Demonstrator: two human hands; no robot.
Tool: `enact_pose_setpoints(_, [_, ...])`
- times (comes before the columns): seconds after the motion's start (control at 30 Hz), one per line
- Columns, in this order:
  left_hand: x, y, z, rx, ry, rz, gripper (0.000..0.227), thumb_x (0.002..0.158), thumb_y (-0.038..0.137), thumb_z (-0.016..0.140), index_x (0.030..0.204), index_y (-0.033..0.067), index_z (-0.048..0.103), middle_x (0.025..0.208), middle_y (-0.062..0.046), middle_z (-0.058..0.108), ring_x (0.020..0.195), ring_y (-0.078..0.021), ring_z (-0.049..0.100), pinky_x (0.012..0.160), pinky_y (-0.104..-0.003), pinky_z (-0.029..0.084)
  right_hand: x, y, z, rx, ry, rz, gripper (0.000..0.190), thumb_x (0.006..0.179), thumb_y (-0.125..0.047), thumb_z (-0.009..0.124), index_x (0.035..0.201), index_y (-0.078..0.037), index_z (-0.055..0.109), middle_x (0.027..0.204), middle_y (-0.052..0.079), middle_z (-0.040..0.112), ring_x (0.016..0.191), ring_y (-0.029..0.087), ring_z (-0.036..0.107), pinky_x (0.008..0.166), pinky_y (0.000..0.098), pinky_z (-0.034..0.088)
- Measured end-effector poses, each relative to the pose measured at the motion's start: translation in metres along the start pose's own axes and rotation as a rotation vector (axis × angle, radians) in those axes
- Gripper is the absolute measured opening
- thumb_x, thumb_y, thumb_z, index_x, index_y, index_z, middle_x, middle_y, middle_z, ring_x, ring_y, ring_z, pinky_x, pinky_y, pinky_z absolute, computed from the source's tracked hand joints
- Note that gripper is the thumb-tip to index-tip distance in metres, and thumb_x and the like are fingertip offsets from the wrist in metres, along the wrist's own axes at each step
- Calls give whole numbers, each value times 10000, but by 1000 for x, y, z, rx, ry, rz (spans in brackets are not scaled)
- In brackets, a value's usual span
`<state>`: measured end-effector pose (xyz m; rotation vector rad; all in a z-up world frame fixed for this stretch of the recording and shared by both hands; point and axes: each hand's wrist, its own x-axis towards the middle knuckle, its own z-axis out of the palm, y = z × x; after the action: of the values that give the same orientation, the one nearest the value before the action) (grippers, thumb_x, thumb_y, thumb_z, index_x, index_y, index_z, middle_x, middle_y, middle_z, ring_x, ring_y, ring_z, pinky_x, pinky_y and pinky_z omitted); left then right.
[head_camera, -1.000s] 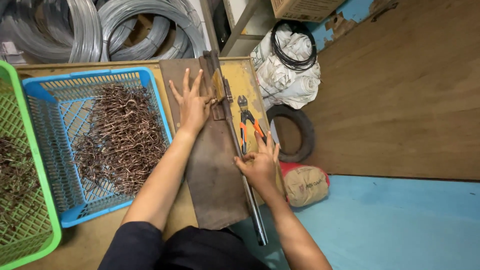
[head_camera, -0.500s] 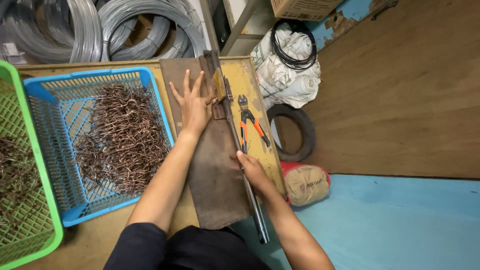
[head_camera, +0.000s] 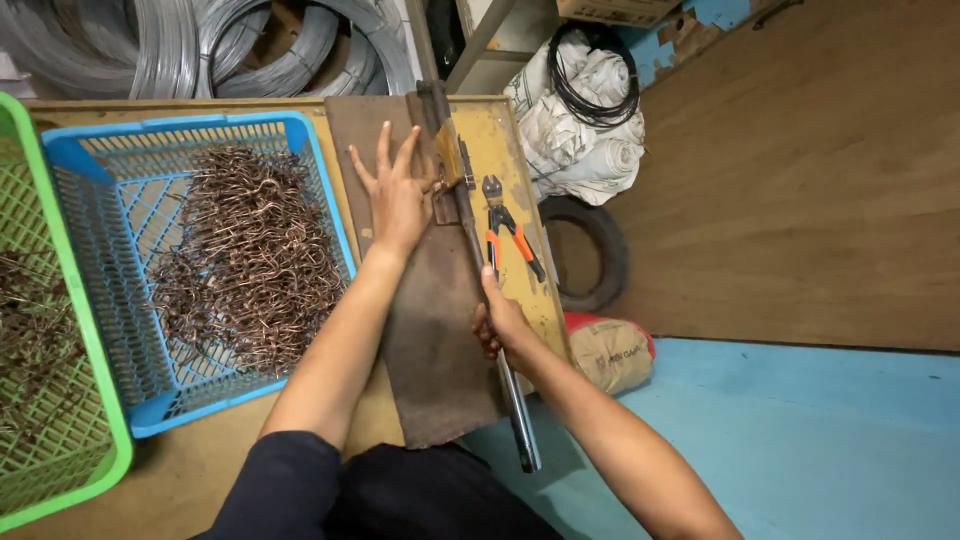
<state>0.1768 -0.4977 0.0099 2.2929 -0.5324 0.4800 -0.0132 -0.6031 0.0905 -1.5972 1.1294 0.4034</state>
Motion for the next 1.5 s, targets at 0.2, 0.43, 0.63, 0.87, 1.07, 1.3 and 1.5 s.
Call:
enact_pose_setpoints(0.2, [16,3,-13,14,-87,65,69,800,162,799,850,208,814,1600,-29,470,1555,-380,151,1143,-784,-12,6,4,1,-1,9,-67,948,924,-822,451,596,54,603,443,137,387,286,226,400,274,356,363])
enact_pose_setpoints(0.43, [24,26,-37,36,-201,-13,177,833,78,753,999,106,808,1586,-38,492,1566,-330,140,1179,-738,-46,27,19,-2,-204,38,-178,986,944,-836,358,557,8,692,421,186,522,294,280,536,284,353,437])
enact_pose_setpoints(0.63, [28,30,-35,120,-241,15,119,787,56,751,857,136,805,1618,-22,449,1570,-328,146,1193,-733,-53,28,18,2,-270,71,-185,955,1011,-727,312,568,20,708,426,203,546,333,308,577,360,367,492])
enact_pose_setpoints(0.87, [28,35,-50,72,-244,1,117,795,27,731,828,124,789,1621,-55,441,1571,-339,132,1188,-732,-61,28,18,1,-376,107,-177,936,1010,-728,295,573,-28,737,453,173,603,413,296,642,452,365,547])
enact_pose_setpoints(1.07, [17,25,-33,106,-146,71,93,876,132,735,929,120,810,1652,-21,385,1568,-344,110,1153,-783,-27,19,17,6,-336,99,-181,928,1029,-689,311,547,-4,710,418,178,568,385,303,625,423,375,526])
enact_pose_setpoints(1.3, [18,14,-20,74,-77,78,171,926,213,716,1037,120,808,1673,13,349,1571,-320,115,1131,-801,-2,24,15,7,-352,95,-223,939,1021,-717,277,521,-38,692,426,161,584,450,320,662,498,408,536])
enact_pose_setpoints(1.5, [15,26,-31,91,-112,52,129,904,155,720,994,101,796,1729,16,172,1584,-345,5,1114,-829,-38,29,20,6,-309,76,-224,921,1041,-660,315,497,-13,683,397,172,558,371,293,615,414,371,503])
